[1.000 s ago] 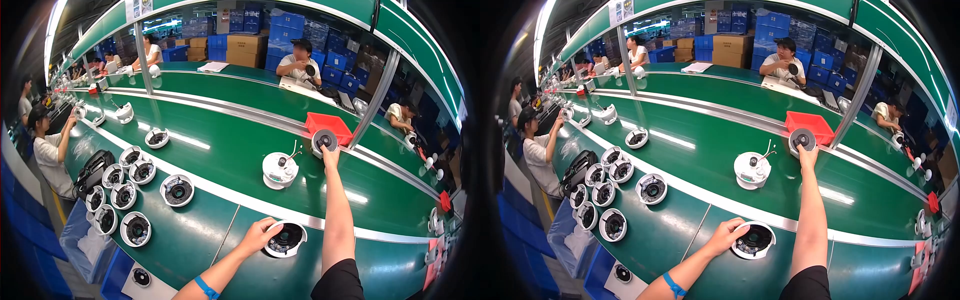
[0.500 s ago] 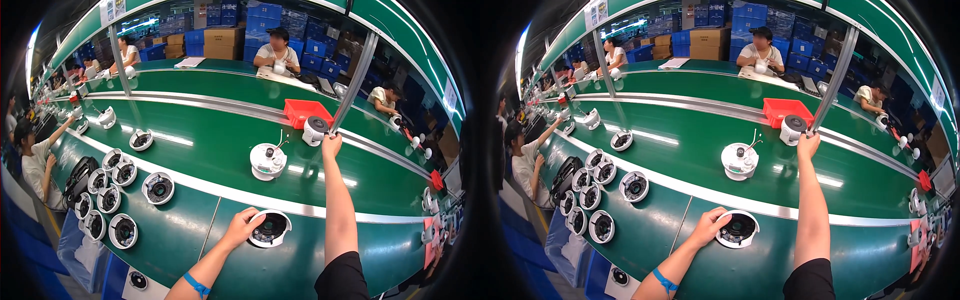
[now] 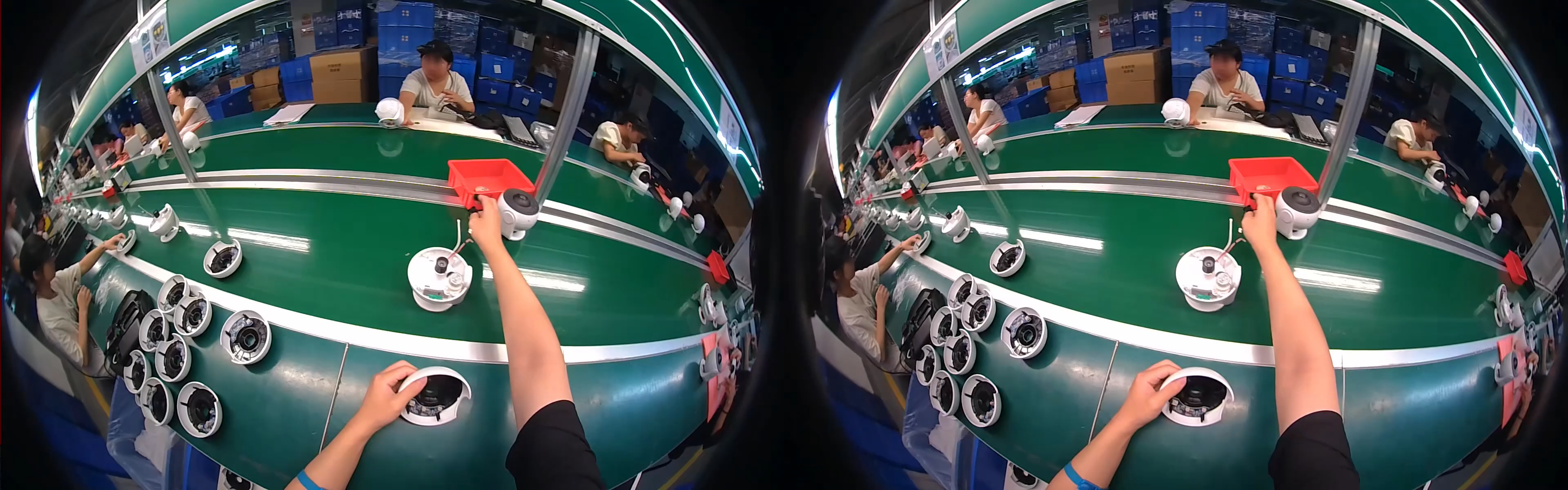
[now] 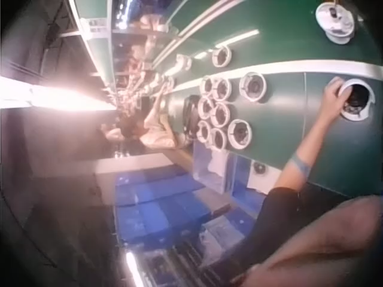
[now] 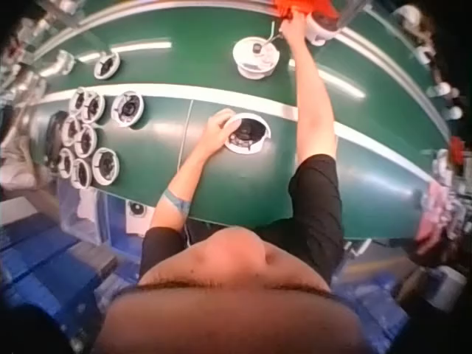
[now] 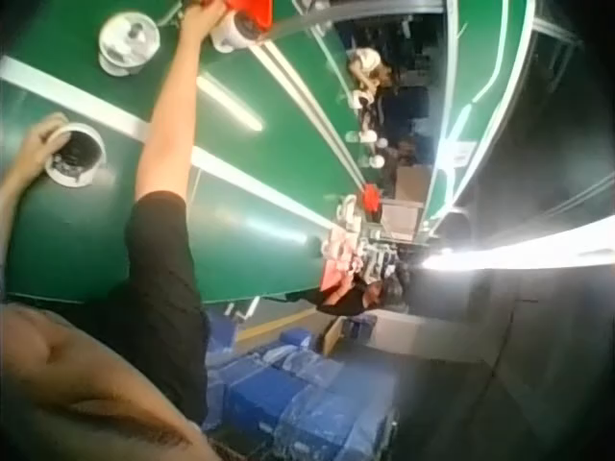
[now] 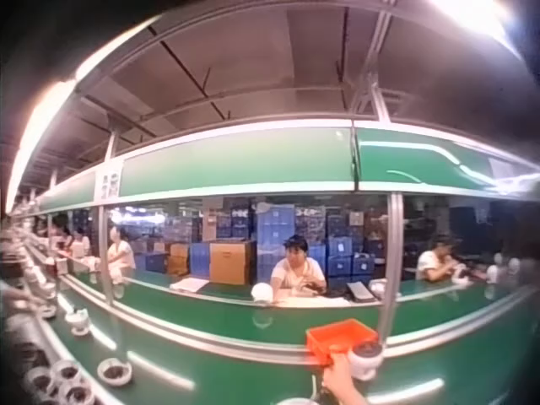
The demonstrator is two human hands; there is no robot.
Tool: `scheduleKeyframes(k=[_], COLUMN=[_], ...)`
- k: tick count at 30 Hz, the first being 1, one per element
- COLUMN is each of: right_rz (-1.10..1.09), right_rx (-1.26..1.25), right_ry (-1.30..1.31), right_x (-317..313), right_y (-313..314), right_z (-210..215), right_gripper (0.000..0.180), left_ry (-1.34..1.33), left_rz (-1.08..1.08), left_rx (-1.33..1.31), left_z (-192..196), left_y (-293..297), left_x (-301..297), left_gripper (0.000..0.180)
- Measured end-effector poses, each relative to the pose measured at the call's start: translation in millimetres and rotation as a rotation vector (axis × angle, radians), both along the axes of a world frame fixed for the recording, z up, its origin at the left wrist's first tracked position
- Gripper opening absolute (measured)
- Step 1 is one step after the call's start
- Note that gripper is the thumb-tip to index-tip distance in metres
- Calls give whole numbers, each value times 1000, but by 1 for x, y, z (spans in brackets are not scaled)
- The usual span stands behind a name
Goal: Manually assembling dome-style security camera components on a factory production line.
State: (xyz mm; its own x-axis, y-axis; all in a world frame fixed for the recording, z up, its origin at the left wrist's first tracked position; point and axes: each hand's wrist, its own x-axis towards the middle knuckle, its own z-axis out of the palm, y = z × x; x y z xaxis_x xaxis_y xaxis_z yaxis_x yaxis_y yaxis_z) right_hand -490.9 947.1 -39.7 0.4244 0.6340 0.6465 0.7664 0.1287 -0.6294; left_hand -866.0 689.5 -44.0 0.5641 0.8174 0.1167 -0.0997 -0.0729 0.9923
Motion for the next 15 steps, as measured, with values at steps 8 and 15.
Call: scheduleKeyframes(k=[8, 15], right_rz=[67, 92], right_rx=[-204, -230], right_ry=[-27, -77], right_x=[27, -35], right_y=[114, 180], right_z=[-35, -36], right_gripper=[76, 66], left_ry=[-73, -61], left_rz=[-7, 17], left_rx=[-40, -49], left_z=[-25, -36], left_y=[75, 124], left_x=[-20, -51], left_gripper=[14, 15])
